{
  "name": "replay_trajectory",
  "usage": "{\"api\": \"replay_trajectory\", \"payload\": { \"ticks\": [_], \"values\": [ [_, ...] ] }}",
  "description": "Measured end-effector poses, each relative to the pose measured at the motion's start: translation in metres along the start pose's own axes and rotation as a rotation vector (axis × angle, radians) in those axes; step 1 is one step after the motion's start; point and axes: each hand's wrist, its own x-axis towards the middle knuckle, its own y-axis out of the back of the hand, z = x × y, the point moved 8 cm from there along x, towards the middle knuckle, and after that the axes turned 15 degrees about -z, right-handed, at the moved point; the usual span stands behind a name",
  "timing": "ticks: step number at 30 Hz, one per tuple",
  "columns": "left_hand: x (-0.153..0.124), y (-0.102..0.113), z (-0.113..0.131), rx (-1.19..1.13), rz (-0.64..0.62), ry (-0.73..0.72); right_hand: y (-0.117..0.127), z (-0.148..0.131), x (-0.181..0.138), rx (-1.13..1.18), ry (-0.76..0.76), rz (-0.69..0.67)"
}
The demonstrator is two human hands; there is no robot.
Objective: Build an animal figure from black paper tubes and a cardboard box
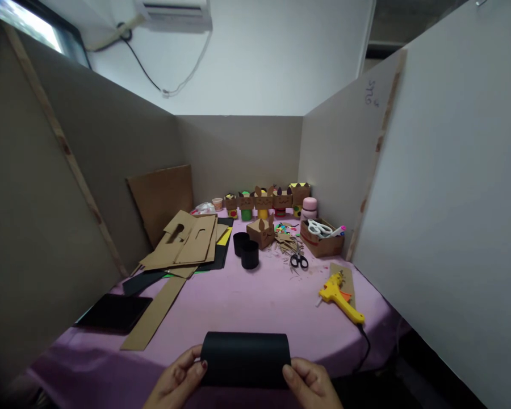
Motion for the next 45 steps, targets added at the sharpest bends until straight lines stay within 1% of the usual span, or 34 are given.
{"api": "replay_trajectory", "payload": {
  "ticks": [4,5,7,10,13,18,21,23,24,27,29,31,32,35,37,39,45],
  "values": [
    [-0.004,0.011,-0.003,-0.029,0.129,0.059,0.002,0.003,0.0,0.143,-0.006,0.046],
    [-0.004,0.012,-0.003,-0.033,0.142,0.072,0.002,0.003,-0.001,0.166,-0.006,0.058],
    [0.0,0.011,-0.005,-0.003,0.108,0.081,0.0,0.003,-0.001,0.19,-0.025,0.064],
    [0.007,0.005,-0.005,0.136,0.022,0.037,-0.005,0.004,-0.001,0.216,-0.045,0.053],
    [0.009,0.004,-0.005,0.228,0.039,-0.016,-0.011,0.004,0.0,0.231,-0.019,0.049],
    [0.002,-0.003,0.001,0.24,0.099,0.018,-0.019,0.006,0.003,0.248,-0.011,0.05],
    [-0.002,-0.004,0.006,0.171,0.152,0.039,-0.019,0.007,0.003,0.254,-0.031,0.076],
    [-0.002,-0.002,0.003,0.117,0.17,0.063,-0.018,0.007,0.002,0.259,-0.027,0.076],
    [-0.001,-0.002,0.0,0.104,0.158,0.072,-0.018,0.007,0.002,0.256,-0.023,0.073],
    [0.004,-0.003,-0.009,0.115,0.072,0.062,-0.016,0.01,0.001,0.216,-0.013,0.075],
    [0.006,-0.003,-0.014,0.153,0.056,0.043,-0.014,0.013,0.002,0.174,-0.01,0.086],
    [0.005,-0.001,-0.017,0.23,0.097,0.04,-0.015,0.013,0.003,0.141,-0.003,0.106],
    [0.004,0.001,-0.017,0.279,0.142,0.032,-0.016,0.013,0.003,0.13,-0.002,0.114],
    [-0.002,0.01,-0.011,0.422,0.331,-0.013,-0.023,0.009,0.003,0.105,0.006,0.15],
    [-0.005,0.013,-0.007,0.487,0.411,-0.03,-0.027,0.006,0.002,0.08,0.014,0.164],
    [-0.005,0.014,-0.005,0.525,0.414,-0.024,-0.031,0.003,0.001,0.064,0.018,0.158],
    [-0.002,0.01,0.0,0.528,0.343,-0.027,-0.031,0.005,0.003,0.141,-0.004,0.16]
  ]
}}
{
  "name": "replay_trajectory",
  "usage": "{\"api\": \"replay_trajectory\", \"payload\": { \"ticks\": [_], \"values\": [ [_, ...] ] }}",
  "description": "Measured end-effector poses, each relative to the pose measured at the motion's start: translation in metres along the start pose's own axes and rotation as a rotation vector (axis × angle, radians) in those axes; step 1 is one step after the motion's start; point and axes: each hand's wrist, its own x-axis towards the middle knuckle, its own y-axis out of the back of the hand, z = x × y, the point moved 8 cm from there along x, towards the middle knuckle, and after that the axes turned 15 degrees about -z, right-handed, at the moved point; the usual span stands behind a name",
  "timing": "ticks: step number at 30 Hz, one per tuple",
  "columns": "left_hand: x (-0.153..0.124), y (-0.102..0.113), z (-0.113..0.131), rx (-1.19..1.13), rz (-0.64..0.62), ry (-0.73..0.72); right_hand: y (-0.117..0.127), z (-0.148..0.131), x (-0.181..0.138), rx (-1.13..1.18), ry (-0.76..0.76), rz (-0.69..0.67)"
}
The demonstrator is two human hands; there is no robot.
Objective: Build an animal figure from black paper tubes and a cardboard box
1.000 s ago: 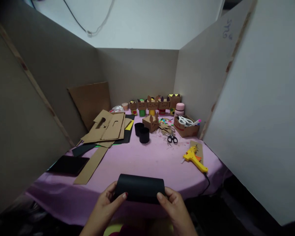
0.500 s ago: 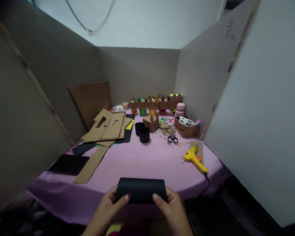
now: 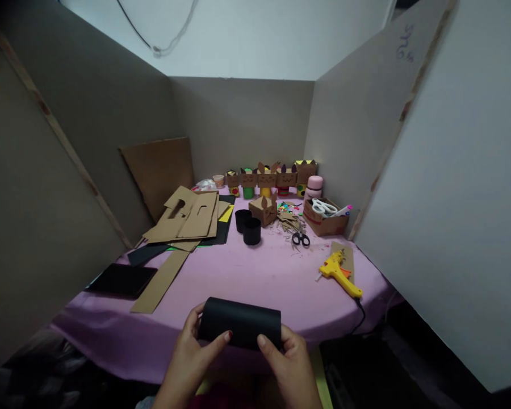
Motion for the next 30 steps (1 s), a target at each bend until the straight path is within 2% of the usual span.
{"api": "replay_trajectory", "payload": {
  "ticks": [8,14,22,27,30],
  "values": [
    [0.006,-0.001,-0.006,-0.336,-0.086,0.062,0.014,0.006,-0.001,0.008,-0.005,0.045],
    [0.004,-0.008,-0.005,-0.39,-0.203,0.092,0.013,0.01,0.002,0.035,-0.032,0.01],
    [0.003,-0.016,-0.003,-0.494,-0.337,0.101,0.017,-0.004,0.003,0.141,-0.015,-0.012],
    [0.002,-0.015,-0.003,-0.562,-0.362,0.084,0.023,0.006,0.008,0.228,-0.036,-0.082],
    [0.001,-0.012,0.0,-0.536,-0.337,0.02,0.034,0.003,0.008,0.175,0.005,-0.038]
  ]
}}
